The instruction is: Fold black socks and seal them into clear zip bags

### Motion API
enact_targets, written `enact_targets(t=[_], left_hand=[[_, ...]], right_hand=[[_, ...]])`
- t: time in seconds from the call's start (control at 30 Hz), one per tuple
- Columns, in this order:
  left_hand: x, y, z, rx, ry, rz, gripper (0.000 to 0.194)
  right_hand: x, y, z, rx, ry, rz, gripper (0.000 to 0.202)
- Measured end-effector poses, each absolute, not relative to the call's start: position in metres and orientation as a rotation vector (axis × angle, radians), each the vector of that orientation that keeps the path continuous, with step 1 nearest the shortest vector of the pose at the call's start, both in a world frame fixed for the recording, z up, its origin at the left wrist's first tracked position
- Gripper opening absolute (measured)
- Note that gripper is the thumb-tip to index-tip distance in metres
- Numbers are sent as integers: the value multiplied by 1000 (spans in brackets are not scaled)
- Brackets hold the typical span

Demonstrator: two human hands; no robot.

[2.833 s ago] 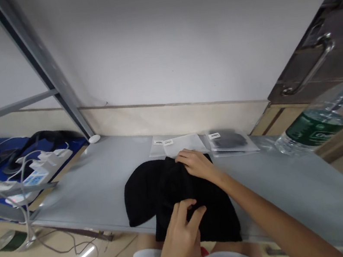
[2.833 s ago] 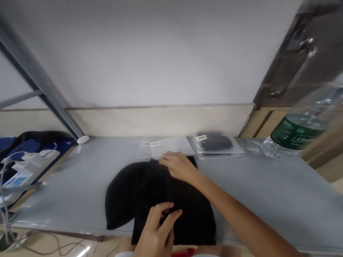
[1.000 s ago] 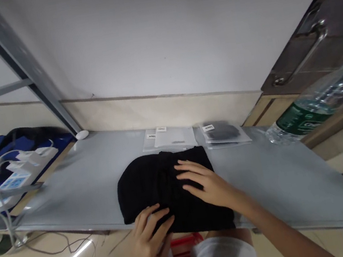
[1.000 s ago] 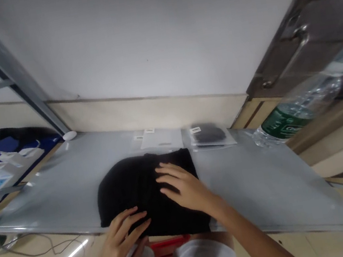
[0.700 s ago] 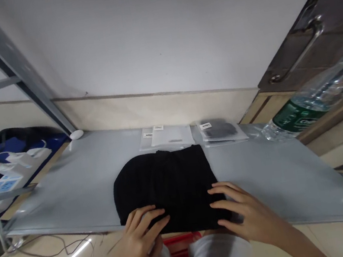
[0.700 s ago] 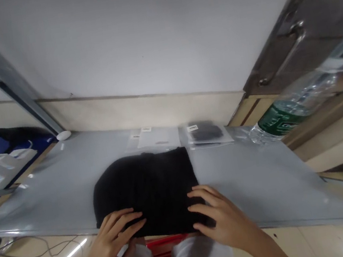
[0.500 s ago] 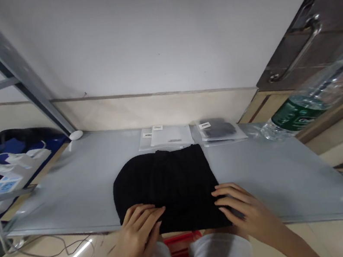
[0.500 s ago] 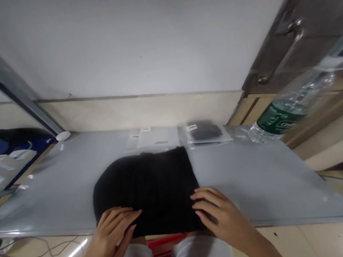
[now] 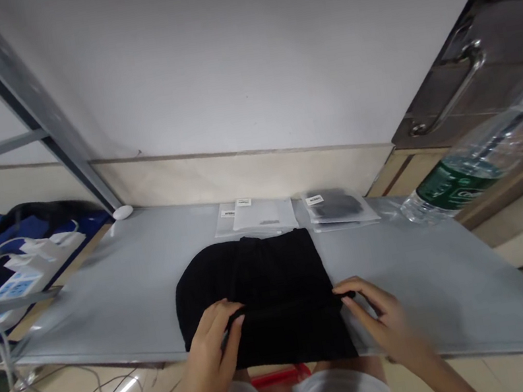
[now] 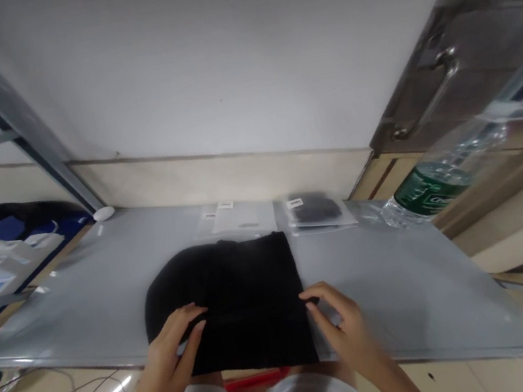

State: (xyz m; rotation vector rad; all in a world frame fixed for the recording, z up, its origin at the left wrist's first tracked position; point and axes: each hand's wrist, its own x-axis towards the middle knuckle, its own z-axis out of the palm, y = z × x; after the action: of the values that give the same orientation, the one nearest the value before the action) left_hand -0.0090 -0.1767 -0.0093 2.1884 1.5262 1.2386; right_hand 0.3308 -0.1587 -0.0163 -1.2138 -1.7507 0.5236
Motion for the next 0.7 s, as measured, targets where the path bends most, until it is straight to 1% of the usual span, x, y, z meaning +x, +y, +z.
enact_targets(t=[0.17,0.3,0.4,0.5,0.63,0.7], left_hand=[[0,-135,13,2020,1462,1230,23],[8,-80,22,1970,1509,1081,18],[14,-45,20,2038,1619,956,14],[23,-28,18,2030,1819,796,14],[35,-36,25,2008,2071,574,31],[37,-48,31,2016,2179,496,41]], right_hand=[[334,-125,-3,-1316,-1678,662,14],[330,-68,3,-1386,-1681,693,18],[321,-29,8,-1506,-1819,519,24],[309,-10,9,-1619,-1969,281,27],[300,-8,5,-1852,-2110,82,28],[300,-15,5,-1932,-2122,-6,31]])
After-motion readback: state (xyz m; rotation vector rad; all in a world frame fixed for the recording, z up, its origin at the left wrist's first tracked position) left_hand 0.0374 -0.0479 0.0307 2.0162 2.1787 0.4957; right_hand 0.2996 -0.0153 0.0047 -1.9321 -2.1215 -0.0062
